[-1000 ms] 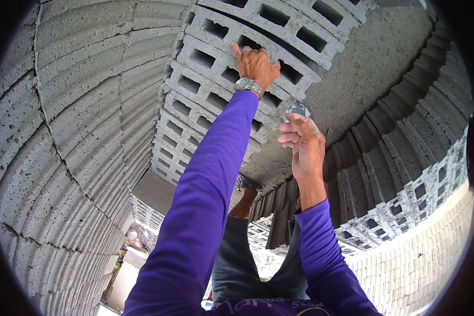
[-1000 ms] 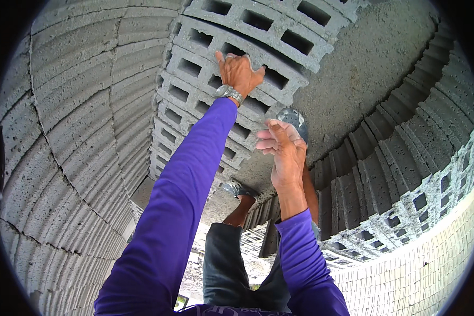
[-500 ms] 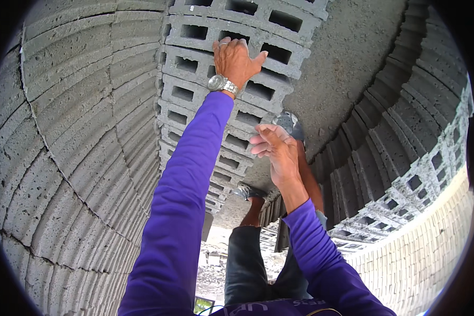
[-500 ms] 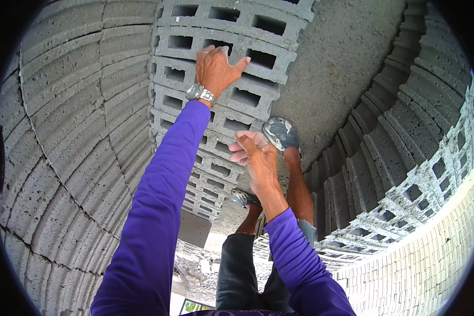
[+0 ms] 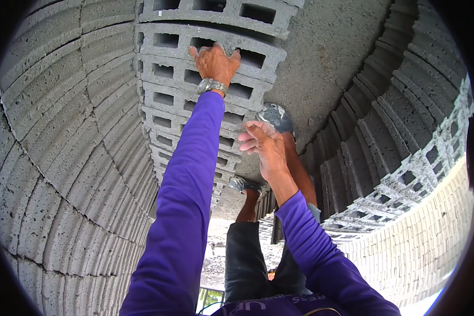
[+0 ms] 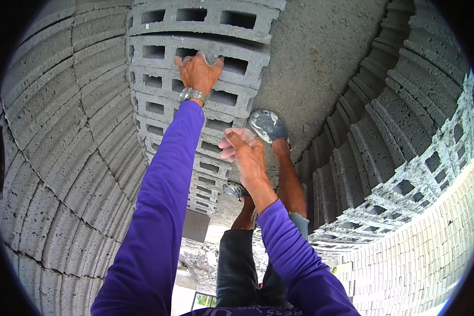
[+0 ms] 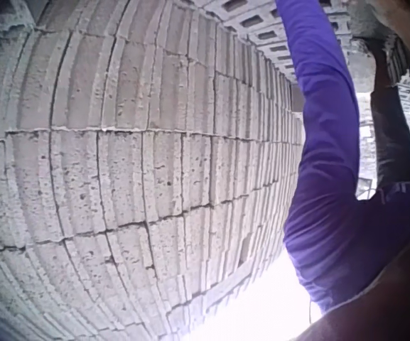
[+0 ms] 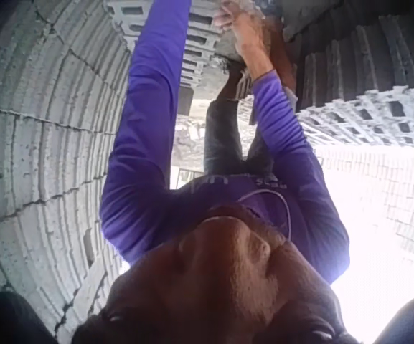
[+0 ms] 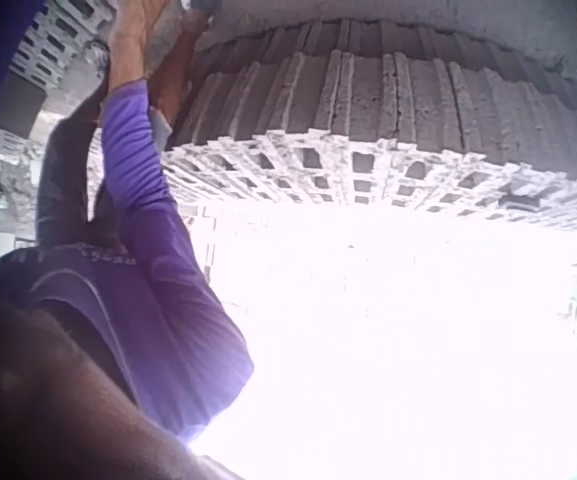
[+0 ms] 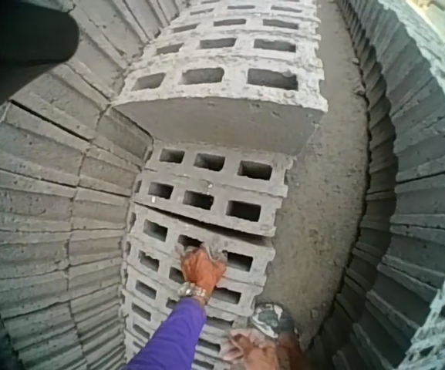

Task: Stacking concrete cinder blocks to build a wall or pillar, using a trowel to apply and clean mortar.

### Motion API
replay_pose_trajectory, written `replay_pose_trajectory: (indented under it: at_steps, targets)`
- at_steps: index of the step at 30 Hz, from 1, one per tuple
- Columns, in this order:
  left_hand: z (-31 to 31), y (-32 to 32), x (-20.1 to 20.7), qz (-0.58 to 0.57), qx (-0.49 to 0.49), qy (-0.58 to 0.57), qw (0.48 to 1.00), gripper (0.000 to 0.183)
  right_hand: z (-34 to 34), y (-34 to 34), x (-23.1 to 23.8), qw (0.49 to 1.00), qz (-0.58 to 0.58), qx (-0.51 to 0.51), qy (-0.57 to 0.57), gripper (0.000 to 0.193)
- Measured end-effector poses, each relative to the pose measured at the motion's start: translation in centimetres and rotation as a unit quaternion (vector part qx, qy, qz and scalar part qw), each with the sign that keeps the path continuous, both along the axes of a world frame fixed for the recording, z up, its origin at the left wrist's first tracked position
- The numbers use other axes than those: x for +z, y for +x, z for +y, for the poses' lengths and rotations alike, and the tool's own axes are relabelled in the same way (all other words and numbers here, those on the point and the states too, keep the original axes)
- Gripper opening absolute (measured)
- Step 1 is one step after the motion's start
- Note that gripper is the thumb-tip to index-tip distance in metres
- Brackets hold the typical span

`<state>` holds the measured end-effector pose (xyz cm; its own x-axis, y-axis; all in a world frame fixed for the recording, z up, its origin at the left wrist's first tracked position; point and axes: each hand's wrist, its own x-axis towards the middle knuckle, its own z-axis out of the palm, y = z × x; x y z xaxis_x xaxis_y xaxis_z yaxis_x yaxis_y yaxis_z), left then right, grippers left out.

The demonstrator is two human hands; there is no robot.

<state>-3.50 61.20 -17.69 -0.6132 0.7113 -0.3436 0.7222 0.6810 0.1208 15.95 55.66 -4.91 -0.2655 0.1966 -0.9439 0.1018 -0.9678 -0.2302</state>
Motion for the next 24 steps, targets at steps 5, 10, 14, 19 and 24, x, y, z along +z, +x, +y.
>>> replay_pose_trajectory:
  at_steps: [5,10,14,19,24]
  targets:
    - [-2.5,-1.1,1.0,0.017,-0.090,0.063,0.994,0.054,-2.8,0.1,-1.2,0.999,-0.019,0.027,-0.021,0.032]
    - [-7.3,5.8,7.7,-0.145,0.067,0.195,0.968,0.044,-3.8,1.7,-1.6,0.996,-0.050,0.077,0.019,0.032]
    - [-19.8,7.8,9.2,-0.233,0.235,0.118,0.936,0.036,-3.8,-1.4,0.8,0.986,-0.048,0.129,0.089,0.033]
    - [-28.1,9.9,11.4,-0.280,0.292,0.067,0.912,0.032,0.1,-0.8,4.5,0.973,-0.064,0.151,0.160,0.034]
    - [-24.5,8.5,12.5,-0.243,0.344,0.182,0.888,0.025,4.9,-4.4,8.3,0.954,-0.022,0.179,0.241,0.034]
